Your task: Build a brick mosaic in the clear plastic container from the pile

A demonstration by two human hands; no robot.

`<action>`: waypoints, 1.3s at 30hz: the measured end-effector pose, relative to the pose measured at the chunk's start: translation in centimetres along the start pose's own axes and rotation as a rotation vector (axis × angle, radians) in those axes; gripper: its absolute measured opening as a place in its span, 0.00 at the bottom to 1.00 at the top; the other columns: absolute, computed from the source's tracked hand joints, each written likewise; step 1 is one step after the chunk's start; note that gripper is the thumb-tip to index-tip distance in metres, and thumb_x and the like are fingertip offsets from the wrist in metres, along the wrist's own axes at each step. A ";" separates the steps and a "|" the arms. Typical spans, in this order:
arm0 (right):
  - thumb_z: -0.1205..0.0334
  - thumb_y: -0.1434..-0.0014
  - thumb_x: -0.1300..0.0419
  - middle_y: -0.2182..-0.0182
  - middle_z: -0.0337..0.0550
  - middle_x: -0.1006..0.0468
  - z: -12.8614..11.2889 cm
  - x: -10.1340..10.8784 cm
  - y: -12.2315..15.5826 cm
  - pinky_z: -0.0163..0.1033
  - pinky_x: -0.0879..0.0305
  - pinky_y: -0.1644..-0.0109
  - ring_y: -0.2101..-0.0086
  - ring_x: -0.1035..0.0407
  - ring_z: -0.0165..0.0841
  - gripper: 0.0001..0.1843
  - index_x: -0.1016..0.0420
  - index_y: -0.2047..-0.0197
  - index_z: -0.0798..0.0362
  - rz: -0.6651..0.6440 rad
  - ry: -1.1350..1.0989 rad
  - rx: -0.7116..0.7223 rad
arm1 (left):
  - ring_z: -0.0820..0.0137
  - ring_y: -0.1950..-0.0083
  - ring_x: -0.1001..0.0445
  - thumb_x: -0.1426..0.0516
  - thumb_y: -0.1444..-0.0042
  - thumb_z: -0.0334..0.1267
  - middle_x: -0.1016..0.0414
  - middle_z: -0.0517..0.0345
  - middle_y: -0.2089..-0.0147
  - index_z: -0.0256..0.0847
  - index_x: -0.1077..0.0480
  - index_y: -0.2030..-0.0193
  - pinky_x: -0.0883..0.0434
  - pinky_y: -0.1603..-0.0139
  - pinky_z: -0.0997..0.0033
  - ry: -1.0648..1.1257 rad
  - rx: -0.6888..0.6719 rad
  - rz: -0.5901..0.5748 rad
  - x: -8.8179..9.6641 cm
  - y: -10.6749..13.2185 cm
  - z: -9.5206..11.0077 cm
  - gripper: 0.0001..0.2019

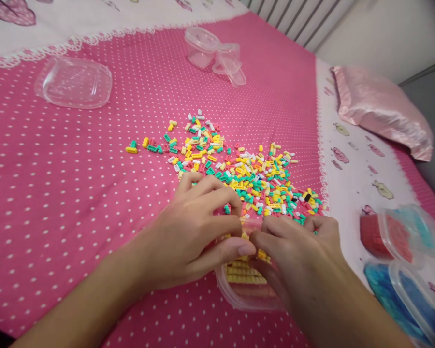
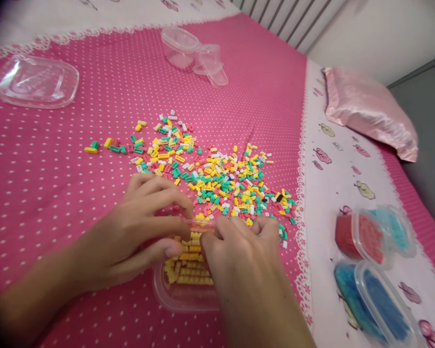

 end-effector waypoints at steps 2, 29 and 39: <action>0.70 0.43 0.42 0.68 0.37 0.23 0.0 0.0 0.0 0.46 0.54 0.61 0.69 0.33 0.35 0.08 0.27 0.64 0.46 0.007 -0.002 -0.006 | 0.66 0.53 0.34 0.52 0.28 0.49 0.25 0.57 0.56 0.40 0.27 0.66 0.47 0.47 0.58 -0.001 -0.002 -0.005 0.0 0.0 0.0 0.21; 0.65 0.49 0.37 0.71 0.39 0.28 0.1 -0.4 -0.3 0.47 0.54 0.63 0.72 0.37 0.37 0.08 0.34 0.72 0.45 0.009 -0.053 0.031 | 0.65 0.53 0.34 0.49 0.29 0.46 0.26 0.58 0.56 0.40 0.27 0.66 0.47 0.48 0.58 -0.007 -0.010 -0.011 -0.1 0.0 -0.1 0.18; 0.63 0.38 0.38 0.71 0.33 0.24 0.7 2.5 -0.5 0.45 0.47 0.63 0.71 0.31 0.34 0.04 0.27 0.65 0.44 0.010 -0.270 0.083 | 0.72 0.59 0.27 0.45 0.32 0.36 0.24 0.57 0.58 0.37 0.25 0.64 0.35 0.55 0.69 0.128 0.005 -0.014 0.0 0.1 -0.2 0.11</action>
Point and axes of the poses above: each hand's wrist, its own y-axis away from the middle knuckle, its own x-axis out of the back of the hand, z = x × y, the point moved 5 cm from there along -y, towards the middle knuckle
